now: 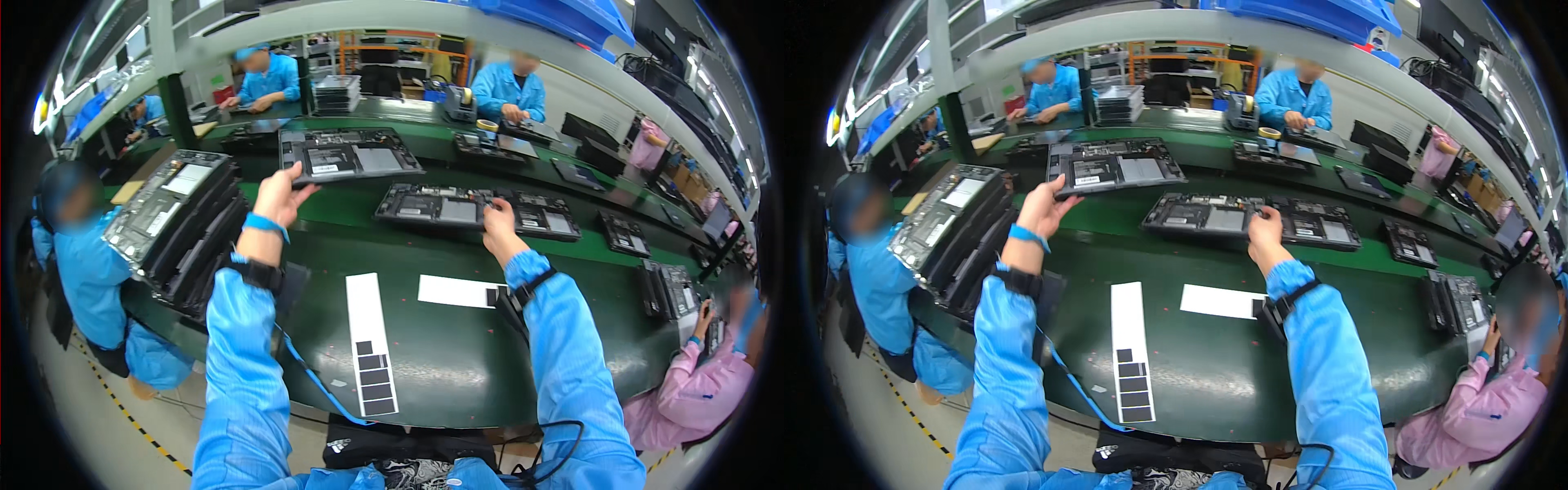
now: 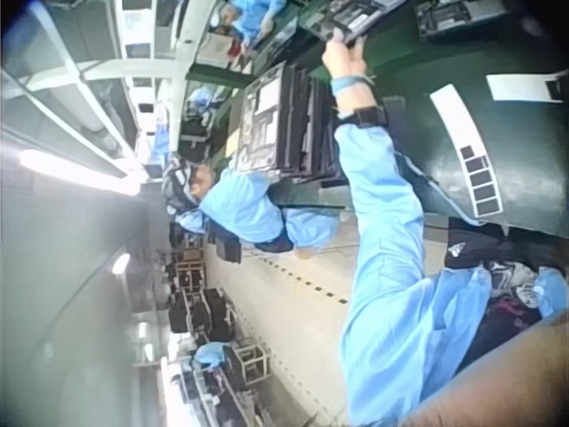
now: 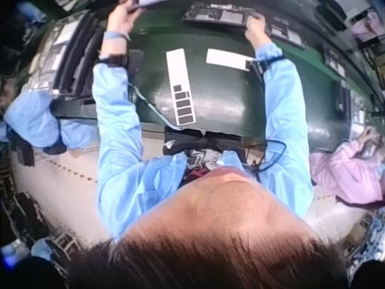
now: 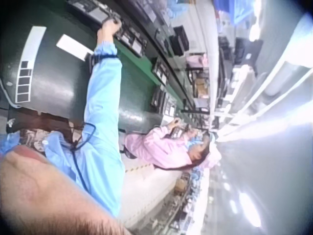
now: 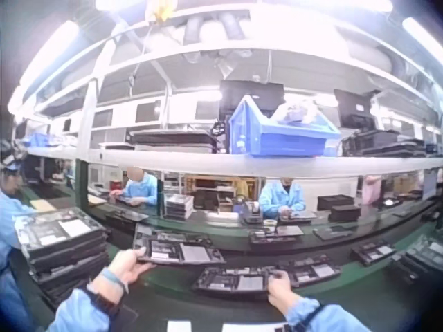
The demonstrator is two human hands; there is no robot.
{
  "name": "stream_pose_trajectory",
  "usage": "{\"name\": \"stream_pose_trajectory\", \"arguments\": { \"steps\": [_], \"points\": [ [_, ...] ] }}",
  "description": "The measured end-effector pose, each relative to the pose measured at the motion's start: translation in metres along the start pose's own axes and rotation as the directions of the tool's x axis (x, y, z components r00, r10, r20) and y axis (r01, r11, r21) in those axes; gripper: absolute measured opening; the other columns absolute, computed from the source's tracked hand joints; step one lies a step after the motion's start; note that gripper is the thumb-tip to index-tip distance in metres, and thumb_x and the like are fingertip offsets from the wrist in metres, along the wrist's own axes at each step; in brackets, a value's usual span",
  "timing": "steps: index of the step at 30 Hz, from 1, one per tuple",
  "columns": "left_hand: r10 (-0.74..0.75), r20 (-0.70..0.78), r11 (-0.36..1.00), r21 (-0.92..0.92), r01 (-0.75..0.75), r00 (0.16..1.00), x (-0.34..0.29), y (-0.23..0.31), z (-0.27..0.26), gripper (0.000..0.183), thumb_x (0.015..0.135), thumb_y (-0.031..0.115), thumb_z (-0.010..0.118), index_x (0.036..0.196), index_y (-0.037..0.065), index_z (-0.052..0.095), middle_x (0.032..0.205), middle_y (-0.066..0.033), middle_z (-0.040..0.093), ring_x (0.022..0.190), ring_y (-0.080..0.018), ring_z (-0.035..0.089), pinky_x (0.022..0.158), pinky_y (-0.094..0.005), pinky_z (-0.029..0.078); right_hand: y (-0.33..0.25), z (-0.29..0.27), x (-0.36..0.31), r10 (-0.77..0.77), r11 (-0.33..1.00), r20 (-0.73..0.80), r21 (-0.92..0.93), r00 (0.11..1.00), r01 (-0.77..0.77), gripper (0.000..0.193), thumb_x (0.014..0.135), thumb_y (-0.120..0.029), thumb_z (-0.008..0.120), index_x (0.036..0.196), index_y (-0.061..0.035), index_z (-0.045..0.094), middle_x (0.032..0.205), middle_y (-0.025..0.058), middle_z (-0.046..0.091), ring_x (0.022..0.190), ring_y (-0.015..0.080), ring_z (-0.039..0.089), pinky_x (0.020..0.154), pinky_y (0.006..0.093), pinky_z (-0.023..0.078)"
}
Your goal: Assembling internal components of electronic tablets on a factory production line.
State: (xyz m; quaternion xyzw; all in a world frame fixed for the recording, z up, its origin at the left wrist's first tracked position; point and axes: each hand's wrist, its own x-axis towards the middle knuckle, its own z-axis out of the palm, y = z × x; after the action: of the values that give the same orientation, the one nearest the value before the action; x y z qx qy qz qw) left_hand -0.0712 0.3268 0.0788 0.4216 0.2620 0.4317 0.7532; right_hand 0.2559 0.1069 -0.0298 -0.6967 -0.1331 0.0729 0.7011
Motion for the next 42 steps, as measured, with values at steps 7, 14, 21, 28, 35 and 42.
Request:
{"name": "stream_pose_trajectory", "arguments": {
  "steps": [7,14,21,28,35,42],
  "points": [
    [-0.017,0.106,1.0,-0.004,0.018,0.994,-0.123,-0.006,-0.02,0.032,0.096,0.017,0.047,0.116,-0.008,0.052,0.114,-0.0175,0.058,0.106,-0.027,0.057,0.096,-0.0441,0.048,-0.039,0.066,-0.012,-0.032,0.98,0.511,-0.151,0.859,0.126,0.043,0.083,-0.015,0.065,0.121,-0.0014,0.049,0.105,0.0155,0.06,0.092,0.0216,0.058,0.079,0.0326,0.046],
    [-0.18,0.214,0.983,0.007,0.183,0.96,-0.215,-0.045,-0.005,0.029,0.096,0.021,0.051,0.114,-0.001,0.054,0.108,-0.0097,0.064,0.096,-0.0179,0.063,0.086,-0.0337,0.051,-0.076,-0.12,-0.093,0.047,0.978,0.555,0.143,0.831,-0.151,0.05,0.089,-0.033,0.061,0.127,-0.0076,0.042,0.129,0.0074,0.052,0.123,0.0229,0.047,0.098,0.0404,0.039],
    [-0.541,0.258,0.84,0.137,0.524,0.8,-0.297,-0.132,0.018,0.036,0.097,0.023,0.049,0.126,0.002,0.046,0.117,-0.0095,0.06,0.106,-0.0201,0.059,0.093,-0.0385,0.047,-0.035,-0.228,-0.251,-0.105,0.99,0.441,-0.037,0.891,0.135,0.037,0.09,-0.006,0.056,0.124,-0.0061,0.04,0.143,0.0159,0.037,0.129,0.0225,0.039,0.104,0.0353,0.034],
    [-0.487,0.336,0.239,0.939,-0.247,0.806,-0.285,-0.114,0.027,0.039,0.09,0.032,0.058,0.101,-0.005,0.059,0.09,-0.0184,0.066,0.075,-0.031,0.066,0.065,-0.0436,0.053,-0.013,-0.243,-0.274,-0.044,0.981,0.435,-0.153,0.9,0.122,0.029,0.092,-0.004,0.054,0.119,-0.0008,0.044,0.134,0.0199,0.047,0.126,0.0215,0.043,0.105,0.032,0.031],
    [-0.224,0.758,0.12,0.645,-0.754,0.613,-0.235,-0.097,0.095,0.032,0.087,0.031,0.059,0.085,0.0,0.065,0.068,-0.0184,0.061,0.069,-0.0365,0.06,0.063,-0.0433,0.047,-0.079,-0.222,-0.176,0.098,0.986,0.479,0.068,0.872,-0.149,0.034,0.097,-0.029,0.047,0.109,0.0012,0.057,0.099,0.0163,0.067,0.084,0.0195,0.067,0.072,0.0283,0.052],
    [-0.469,0.714,0.024,0.597,-0.802,0.519,-0.172,-0.175,0.14,0.053,0.09,0.047,0.052,0.124,0.007,0.056,0.138,-0.03,0.035,0.129,-0.0438,0.035,0.105,-0.0423,0.035,-0.028,-0.179,-0.105,0.143,0.985,0.626,-0.162,0.767,-0.053,0.035,0.096,-0.031,0.049,0.106,0.001,0.058,0.076,0.0126,0.066,0.062,0.0127,0.063,0.055,0.0219,0.049]
  ]
}}
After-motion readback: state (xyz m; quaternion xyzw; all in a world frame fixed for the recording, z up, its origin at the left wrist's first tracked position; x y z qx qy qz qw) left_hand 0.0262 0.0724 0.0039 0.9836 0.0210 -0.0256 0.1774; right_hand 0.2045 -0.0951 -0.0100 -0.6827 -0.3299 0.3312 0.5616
